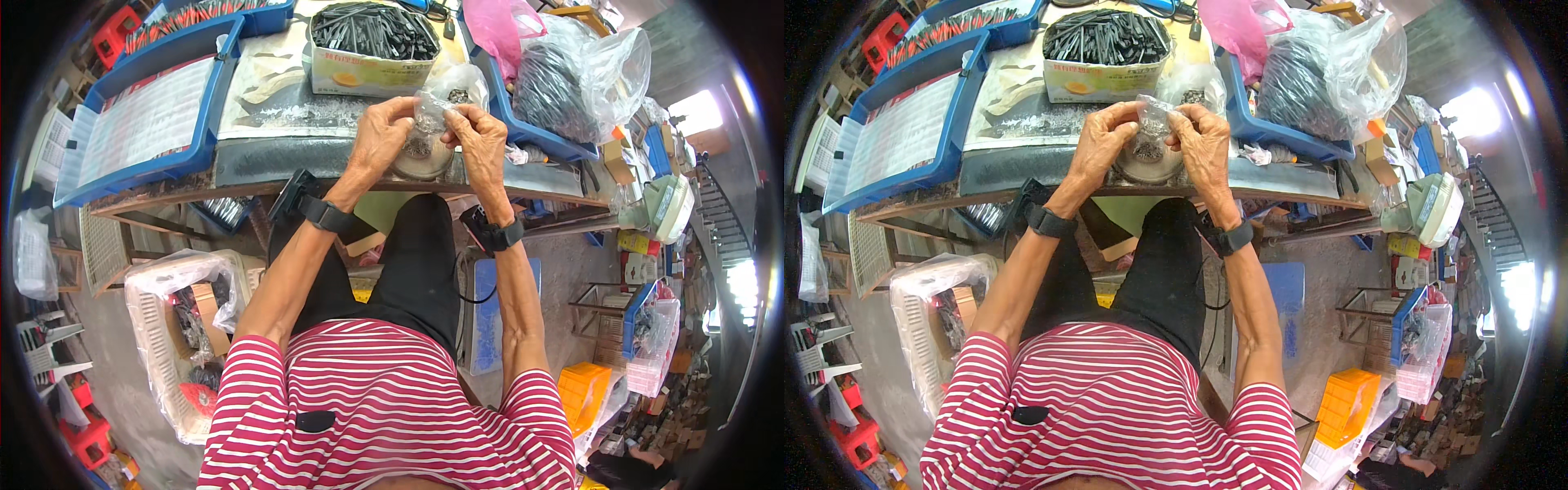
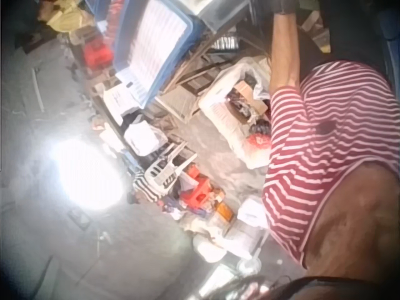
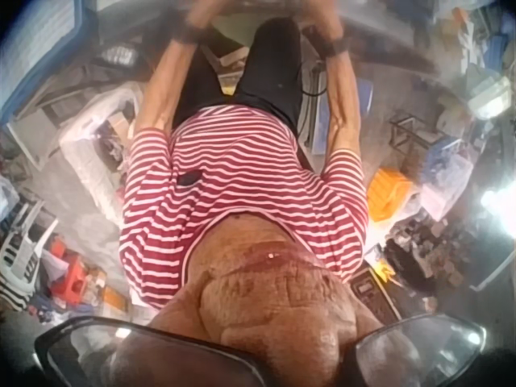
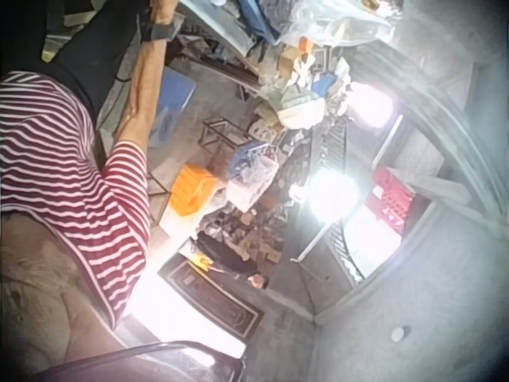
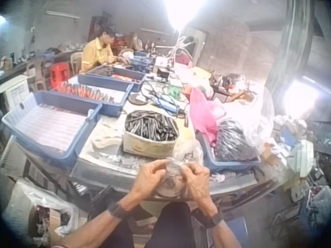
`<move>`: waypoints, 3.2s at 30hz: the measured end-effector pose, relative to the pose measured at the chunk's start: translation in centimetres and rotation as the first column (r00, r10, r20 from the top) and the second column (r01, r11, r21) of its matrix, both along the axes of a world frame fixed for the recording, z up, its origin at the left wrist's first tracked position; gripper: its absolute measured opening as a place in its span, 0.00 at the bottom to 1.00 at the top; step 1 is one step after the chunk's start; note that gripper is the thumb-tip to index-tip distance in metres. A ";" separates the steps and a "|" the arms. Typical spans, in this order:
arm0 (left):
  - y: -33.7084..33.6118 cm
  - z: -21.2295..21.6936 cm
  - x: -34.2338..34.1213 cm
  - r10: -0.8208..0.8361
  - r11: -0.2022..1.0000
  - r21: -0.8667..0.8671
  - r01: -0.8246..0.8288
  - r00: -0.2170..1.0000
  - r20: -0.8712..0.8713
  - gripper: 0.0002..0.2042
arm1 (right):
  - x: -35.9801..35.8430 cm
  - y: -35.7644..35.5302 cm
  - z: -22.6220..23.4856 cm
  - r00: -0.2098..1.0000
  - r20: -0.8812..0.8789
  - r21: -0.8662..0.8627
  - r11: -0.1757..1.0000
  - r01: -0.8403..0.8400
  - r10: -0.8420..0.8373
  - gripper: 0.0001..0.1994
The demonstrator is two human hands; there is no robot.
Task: The person opens a small plastic bag and pours metal fasteners onto a table. They then use a small metal lid to scoop and transfer the fasteners into a blue plastic bin. The person repeats this process with another bag of fasteners.
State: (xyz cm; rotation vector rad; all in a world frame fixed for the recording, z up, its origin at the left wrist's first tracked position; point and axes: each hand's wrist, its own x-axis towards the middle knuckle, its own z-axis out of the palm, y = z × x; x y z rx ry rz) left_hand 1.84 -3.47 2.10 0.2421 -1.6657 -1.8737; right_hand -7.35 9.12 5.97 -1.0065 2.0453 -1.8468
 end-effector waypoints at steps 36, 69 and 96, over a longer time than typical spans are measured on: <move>-0.1 -1.8 -0.4 0.260 0.861 -0.467 -0.202 0.963 0.063 0.09 | -0.1 0.6 0.5 1.000 -0.018 -0.108 0.994 0.015 -0.017 0.05; -0.2 -0.1 -0.3 -0.015 1.000 -0.004 0.014 0.998 -0.063 0.04 | -0.2 0.0 0.0 0.945 -0.317 0.178 0.984 -0.021 0.077 0.05; 0.0 0.5 -0.4 0.024 0.996 0.083 -0.023 1.000 -0.016 0.05 | -0.2 0.6 -2.1 0.934 -0.357 0.163 0.983 0.083 -0.020 0.05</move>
